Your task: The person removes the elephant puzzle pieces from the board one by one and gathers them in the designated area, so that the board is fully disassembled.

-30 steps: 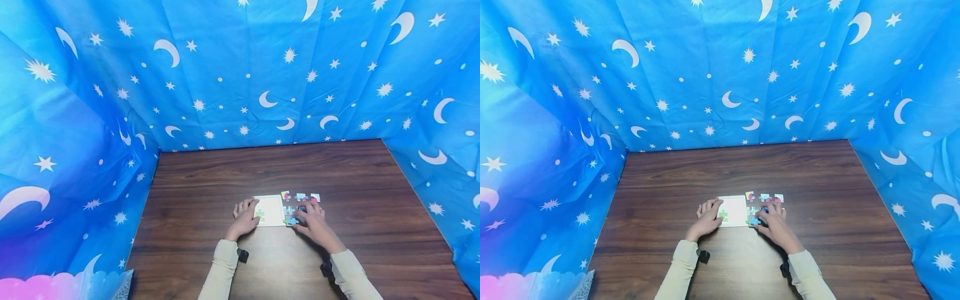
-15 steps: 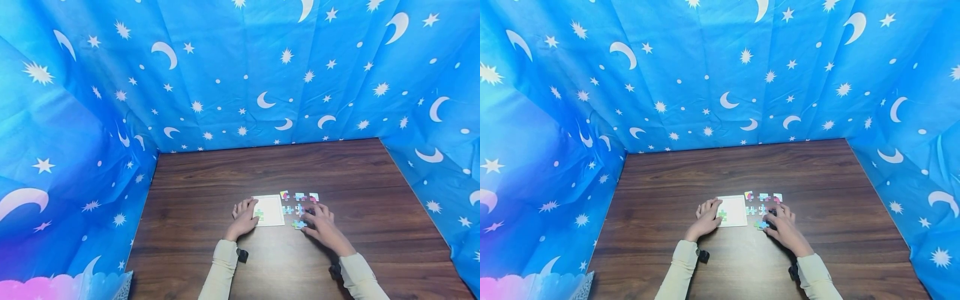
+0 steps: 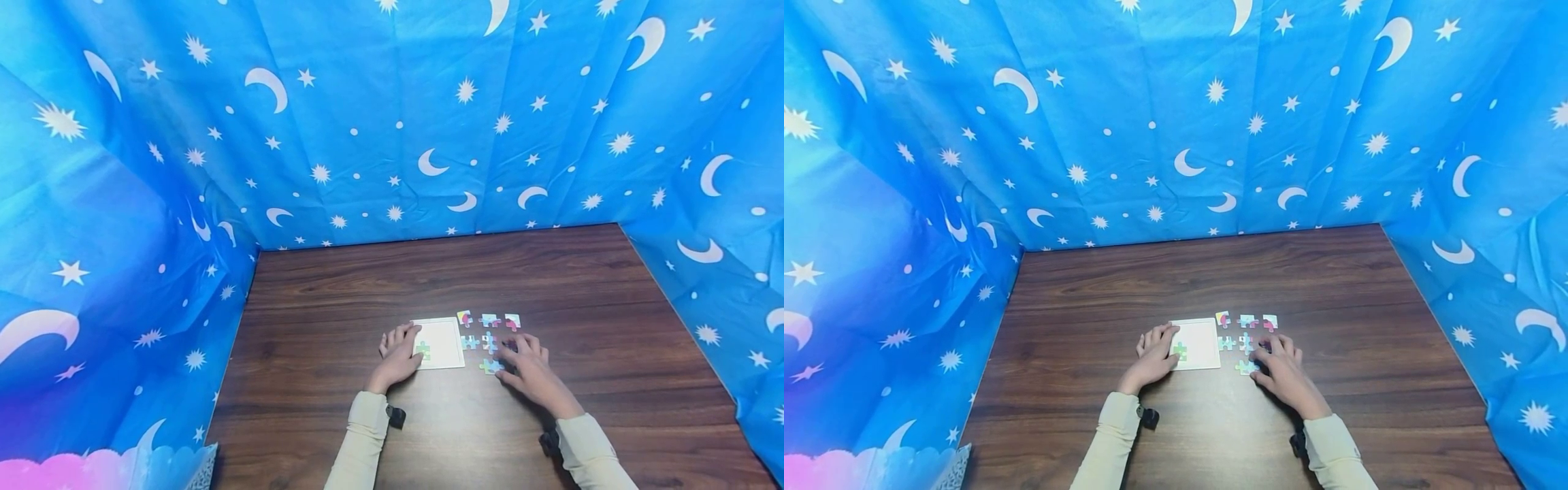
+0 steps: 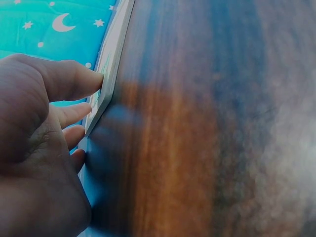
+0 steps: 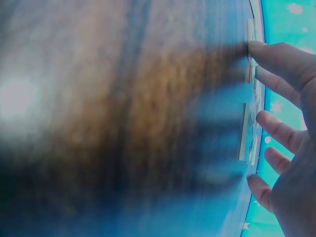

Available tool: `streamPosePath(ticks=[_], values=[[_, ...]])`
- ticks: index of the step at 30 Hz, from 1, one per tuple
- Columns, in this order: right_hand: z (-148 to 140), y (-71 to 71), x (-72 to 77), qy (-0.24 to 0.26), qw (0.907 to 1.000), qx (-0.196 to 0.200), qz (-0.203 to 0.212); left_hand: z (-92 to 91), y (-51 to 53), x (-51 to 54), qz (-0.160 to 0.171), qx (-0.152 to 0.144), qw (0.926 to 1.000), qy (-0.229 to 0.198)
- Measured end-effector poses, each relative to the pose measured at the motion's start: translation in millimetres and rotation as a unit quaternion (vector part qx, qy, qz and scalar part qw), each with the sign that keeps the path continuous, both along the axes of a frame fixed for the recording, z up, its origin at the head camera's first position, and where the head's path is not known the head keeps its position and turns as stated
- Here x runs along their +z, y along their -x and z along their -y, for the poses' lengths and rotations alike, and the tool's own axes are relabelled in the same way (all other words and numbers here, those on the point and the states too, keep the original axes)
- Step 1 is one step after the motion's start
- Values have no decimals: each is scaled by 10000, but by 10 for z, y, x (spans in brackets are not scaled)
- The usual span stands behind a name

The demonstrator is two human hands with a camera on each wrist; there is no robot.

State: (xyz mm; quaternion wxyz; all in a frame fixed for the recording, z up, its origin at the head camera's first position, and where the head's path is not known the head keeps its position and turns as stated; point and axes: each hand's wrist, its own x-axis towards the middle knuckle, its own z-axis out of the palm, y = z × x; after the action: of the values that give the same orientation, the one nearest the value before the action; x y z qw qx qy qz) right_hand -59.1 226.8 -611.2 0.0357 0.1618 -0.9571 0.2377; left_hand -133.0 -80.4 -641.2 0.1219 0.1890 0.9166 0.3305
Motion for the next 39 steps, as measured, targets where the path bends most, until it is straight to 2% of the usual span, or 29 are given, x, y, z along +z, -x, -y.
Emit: streamPosePath(ticks=[9, 19, 22, 28, 34, 39], values=[[12, -6, 13, 58, 9998, -149, 152, -9, 4, -8, 62, 38, 10000, 59], [168, 70, -30, 403, 9991, -35, -85, -7, -13, -3, -78, 13, 9999, 87], [271, 110, -21, 451, 9989, 26, -141, -11, -14, 0, -112, 29, 9999, 98], [517, 233, 16, 650, 9963, 220, -514, -22, -11, -11, -158, 12, 9998, 151], [729, 328, 14, 639, 9969, 251, -395, -17, -15, 0, -71, -18, 9999, 101], [871, 425, -15, 698, 9959, 405, -417, -4, 0, -22, -216, -19, 9997, 62]])
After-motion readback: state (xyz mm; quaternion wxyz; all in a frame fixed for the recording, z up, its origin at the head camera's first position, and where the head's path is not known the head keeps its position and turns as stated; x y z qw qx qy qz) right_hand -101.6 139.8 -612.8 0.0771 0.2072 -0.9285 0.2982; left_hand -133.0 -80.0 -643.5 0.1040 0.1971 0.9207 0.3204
